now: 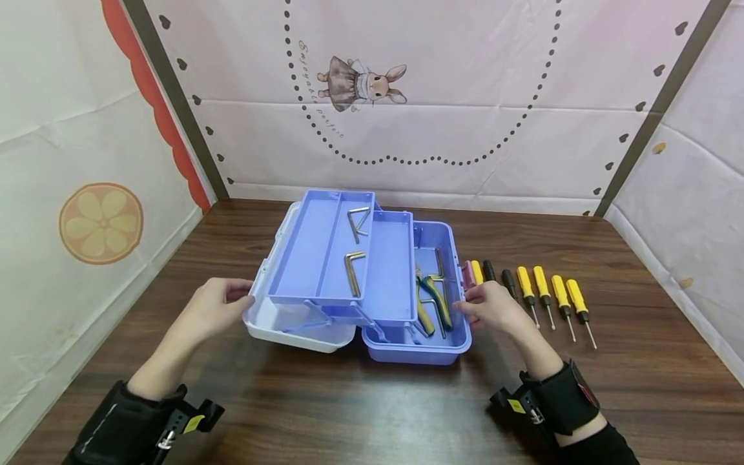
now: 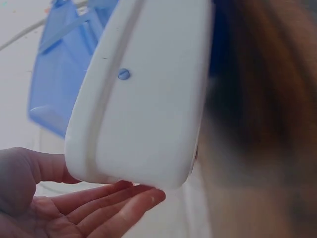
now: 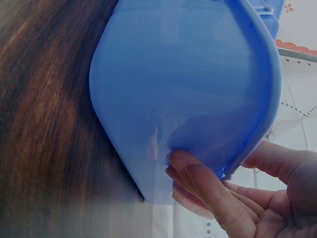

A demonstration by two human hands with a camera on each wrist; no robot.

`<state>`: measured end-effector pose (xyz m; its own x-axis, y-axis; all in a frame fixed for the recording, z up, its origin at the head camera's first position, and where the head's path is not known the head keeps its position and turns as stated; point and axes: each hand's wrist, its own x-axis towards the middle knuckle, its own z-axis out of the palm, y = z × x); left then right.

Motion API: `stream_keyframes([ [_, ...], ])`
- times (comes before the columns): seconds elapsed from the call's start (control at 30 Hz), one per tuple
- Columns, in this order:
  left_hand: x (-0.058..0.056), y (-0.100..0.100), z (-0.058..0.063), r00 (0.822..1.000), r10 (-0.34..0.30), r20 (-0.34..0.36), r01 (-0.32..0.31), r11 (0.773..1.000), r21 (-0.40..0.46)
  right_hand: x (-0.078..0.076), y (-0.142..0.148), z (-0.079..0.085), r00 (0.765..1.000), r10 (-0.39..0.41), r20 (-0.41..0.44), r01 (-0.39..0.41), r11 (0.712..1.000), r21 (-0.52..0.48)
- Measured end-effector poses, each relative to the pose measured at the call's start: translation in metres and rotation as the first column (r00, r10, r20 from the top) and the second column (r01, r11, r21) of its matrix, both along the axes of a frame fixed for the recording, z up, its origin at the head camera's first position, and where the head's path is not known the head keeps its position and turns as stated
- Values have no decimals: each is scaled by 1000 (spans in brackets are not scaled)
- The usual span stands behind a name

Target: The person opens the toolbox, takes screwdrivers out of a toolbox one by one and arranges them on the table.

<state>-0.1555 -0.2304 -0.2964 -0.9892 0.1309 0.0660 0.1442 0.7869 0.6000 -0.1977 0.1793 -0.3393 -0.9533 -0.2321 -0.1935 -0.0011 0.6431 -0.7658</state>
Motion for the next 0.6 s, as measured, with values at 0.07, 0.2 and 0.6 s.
stream_keyframes([
  [0.07,2,4,9,999,14,-40,-14,1000,-3,0,0,0,1000,2,-4,-2,1000,-1],
  [0.2,8,14,24,996,37,-80,-36,999,13,0,0,0,1000,2,-3,-3,1000,-6],
  [0.6,24,57,49,980,-37,-197,65,989,136,0,0,0,1000,-1,10,2,1000,-19],
])
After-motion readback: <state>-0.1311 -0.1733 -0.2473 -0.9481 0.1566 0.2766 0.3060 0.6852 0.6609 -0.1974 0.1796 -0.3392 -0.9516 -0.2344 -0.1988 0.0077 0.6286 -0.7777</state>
